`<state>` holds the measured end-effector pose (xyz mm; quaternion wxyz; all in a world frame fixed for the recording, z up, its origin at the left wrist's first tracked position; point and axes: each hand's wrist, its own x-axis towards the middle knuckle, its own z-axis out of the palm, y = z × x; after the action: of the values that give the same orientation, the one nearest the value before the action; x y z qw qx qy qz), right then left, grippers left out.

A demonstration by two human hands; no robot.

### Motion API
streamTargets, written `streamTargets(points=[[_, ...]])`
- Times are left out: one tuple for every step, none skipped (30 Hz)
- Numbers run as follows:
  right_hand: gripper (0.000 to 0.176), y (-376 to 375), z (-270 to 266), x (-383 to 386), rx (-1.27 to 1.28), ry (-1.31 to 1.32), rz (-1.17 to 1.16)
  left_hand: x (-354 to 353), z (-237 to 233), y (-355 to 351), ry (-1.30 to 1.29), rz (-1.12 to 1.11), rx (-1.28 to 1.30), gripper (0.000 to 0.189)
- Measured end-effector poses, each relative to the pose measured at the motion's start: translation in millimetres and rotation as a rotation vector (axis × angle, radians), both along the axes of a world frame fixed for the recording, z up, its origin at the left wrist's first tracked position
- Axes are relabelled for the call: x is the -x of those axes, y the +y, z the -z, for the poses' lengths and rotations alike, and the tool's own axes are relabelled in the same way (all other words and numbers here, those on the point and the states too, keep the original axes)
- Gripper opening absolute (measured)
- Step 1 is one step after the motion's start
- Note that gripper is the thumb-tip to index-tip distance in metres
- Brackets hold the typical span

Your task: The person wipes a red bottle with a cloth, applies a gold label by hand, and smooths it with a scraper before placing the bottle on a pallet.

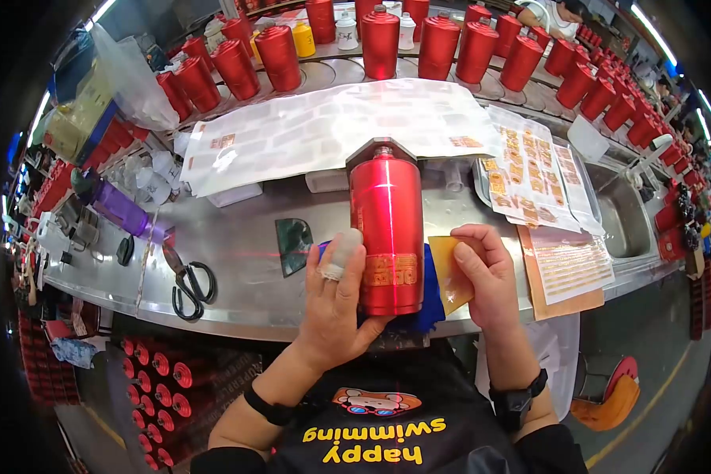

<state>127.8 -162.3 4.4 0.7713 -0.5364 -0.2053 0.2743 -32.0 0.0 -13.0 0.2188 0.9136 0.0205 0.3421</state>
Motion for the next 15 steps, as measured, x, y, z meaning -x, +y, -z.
streamTargets(points=[[0.019,0,-2,0,0.009,0.008,-0.003,-1,-3,0,0.007,0.016,-0.021,0.087],[0.019,0,-2,0,0.017,0.015,-0.006,-3,-5,0,0.012,0.031,-0.043,0.086],[0.019,-1,-1,0,0.018,0.025,-0.008,-3,-5,-1,0.021,0.021,-0.079,0.085],[0.02,-3,3,-1,0.018,0.036,-0.009,-3,-3,-2,0.03,0.011,-0.115,0.084],[0.02,-5,5,-2,0.017,0.046,-0.009,-4,-3,-3,0.038,0.002,-0.153,0.083],[0.021,-7,7,-3,0.022,0.051,-0.021,-4,-4,-3,0.041,0.008,-0.174,0.082],[0.021,-9,8,-5,0.029,0.057,-0.034,-4,-8,-2,0.046,0.013,-0.193,0.081],[0.021,-10,9,-5,0.037,0.063,-0.049,-3,-10,-3,0.051,0.015,-0.21,0.08],[0.021,-12,9,-6,0.056,0.065,-0.073,-3,-11,-3,0.047,0.026,-0.194,0.079],[0.021,-13,8,-6,0.072,0.067,-0.098,-4,-12,-3,0.042,0.036,-0.179,0.079],[0.021,-13,8,-7,0.087,0.066,-0.122,-4,-13,-3,0.035,0.045,-0.166,0.079],[0.02,-13,8,-8,0.093,0.068,-0.141,-4,-13,-1,0.037,0.065,-0.177,0.081],[0.019,-13,9,-9,0.1,0.07,-0.159,-2,-12,0,0.039,0.085,-0.188,0.083],[0.018,-13,10,-9,0.107,0.073,-0.177,-2,-11,0,0.042,0.105,-0.198,0.085],[0.018,-12,11,-8,0.103,0.068,-0.203,-2,-11,-3,0.048,0.084,-0.182,0.082]])
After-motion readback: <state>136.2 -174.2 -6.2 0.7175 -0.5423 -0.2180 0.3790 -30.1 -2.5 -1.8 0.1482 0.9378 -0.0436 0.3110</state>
